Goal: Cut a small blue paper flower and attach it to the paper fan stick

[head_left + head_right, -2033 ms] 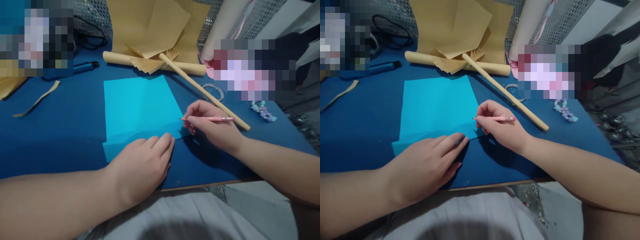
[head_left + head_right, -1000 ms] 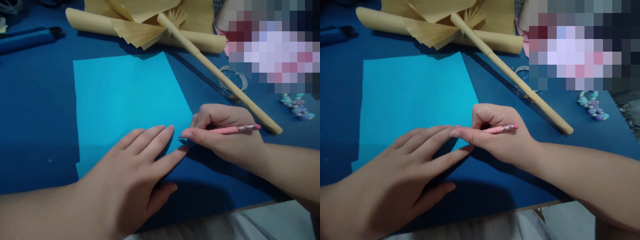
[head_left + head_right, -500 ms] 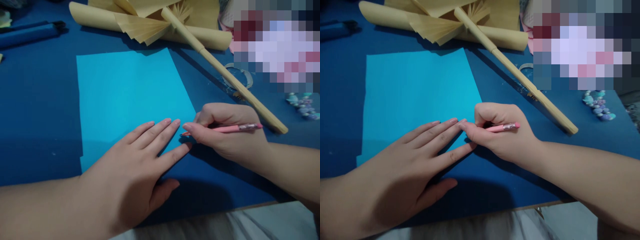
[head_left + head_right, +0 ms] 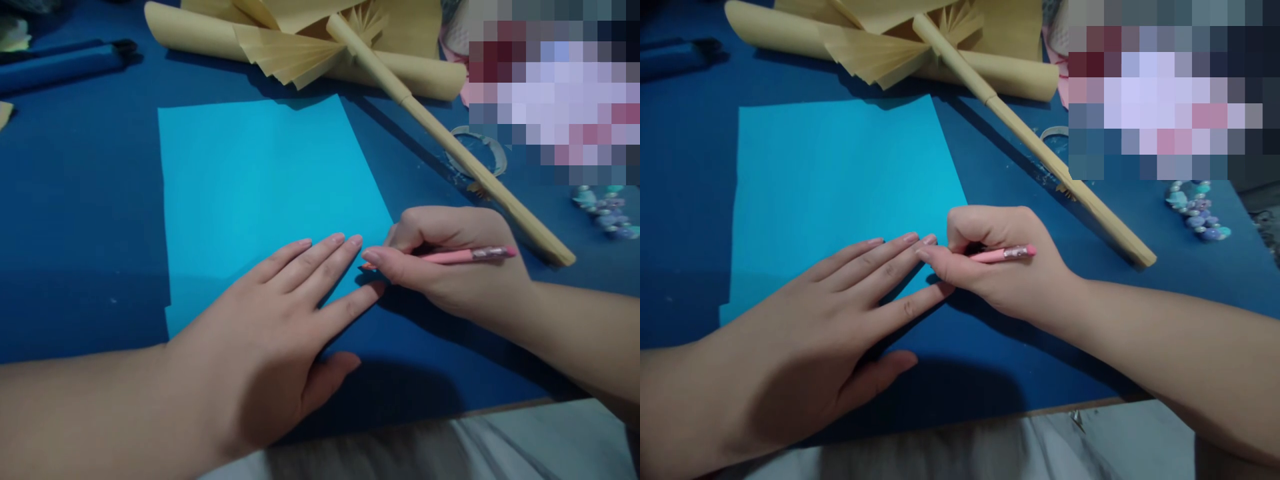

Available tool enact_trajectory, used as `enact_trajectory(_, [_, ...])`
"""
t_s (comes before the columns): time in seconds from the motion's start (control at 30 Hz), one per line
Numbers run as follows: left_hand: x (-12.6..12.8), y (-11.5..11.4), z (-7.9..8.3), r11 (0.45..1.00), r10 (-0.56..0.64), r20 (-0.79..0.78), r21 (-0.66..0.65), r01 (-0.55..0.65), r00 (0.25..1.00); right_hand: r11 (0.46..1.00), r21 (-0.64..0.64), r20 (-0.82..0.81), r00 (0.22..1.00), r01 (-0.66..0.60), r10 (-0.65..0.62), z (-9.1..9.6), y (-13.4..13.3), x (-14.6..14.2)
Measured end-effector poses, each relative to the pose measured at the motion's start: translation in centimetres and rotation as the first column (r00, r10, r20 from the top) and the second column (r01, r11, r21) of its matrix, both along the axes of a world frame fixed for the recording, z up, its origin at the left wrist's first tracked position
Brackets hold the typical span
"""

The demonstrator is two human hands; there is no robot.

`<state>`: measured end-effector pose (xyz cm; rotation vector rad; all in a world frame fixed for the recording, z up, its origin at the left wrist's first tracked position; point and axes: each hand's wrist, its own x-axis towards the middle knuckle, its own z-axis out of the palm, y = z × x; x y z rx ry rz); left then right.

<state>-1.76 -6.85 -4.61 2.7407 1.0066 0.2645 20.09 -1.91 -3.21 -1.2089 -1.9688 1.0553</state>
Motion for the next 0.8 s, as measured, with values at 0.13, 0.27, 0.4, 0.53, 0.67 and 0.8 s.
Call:
enact_trajectory(0.13, [0.02, 0.08, -0.02, 1.0, -0.002, -0.004, -0.007, 0.002, 1.0, 1.0, -0.012, 0.025, 1.0, -0.014, 0.015, -0.04, 0.01, 0.12])
enact_trajectory(0.27, [0.04, 0.06, -0.04, 1.0, -0.004, 0.0, 0.002, 0.004, 1.0, 0.999, -0.031, 0.05, 0.998, -0.029, 0.03, -0.03, 0.06, 0.33])
enact_trajectory(0.4, [0.02, 0.0, -0.03, 1.0, -0.003, -0.009, 0.001, 0.003, 1.0, 1.0, -0.004, 0.052, 0.998, -0.019, 0.019, 0.05, 0.0, 0.35])
enact_trajectory(0.53, [0.07, 0.0, -0.01, 1.0, -0.002, -0.009, 0.009, 0.002, 1.0, 0.999, 0.032, 0.062, 0.998, 0.027, -0.029, 0.12, -0.17, 0.24])
enact_trajectory(0.67, [0.12, 0.03, 0.0, 1.0, -0.002, -0.008, 0.008, 0.002, 1.0, 0.997, 0.071, 0.043, 0.999, 0.022, -0.025, 0.07, -0.2, 0.25])
enact_trajectory(0.8, [0.07, -0.03, 0.05, 1.0, -0.003, -0.012, 0.001, 0.003, 1.0, 0.995, 0.096, 0.041, 0.999, 0.008, -0.012, 0.02, -0.1, 0.21])
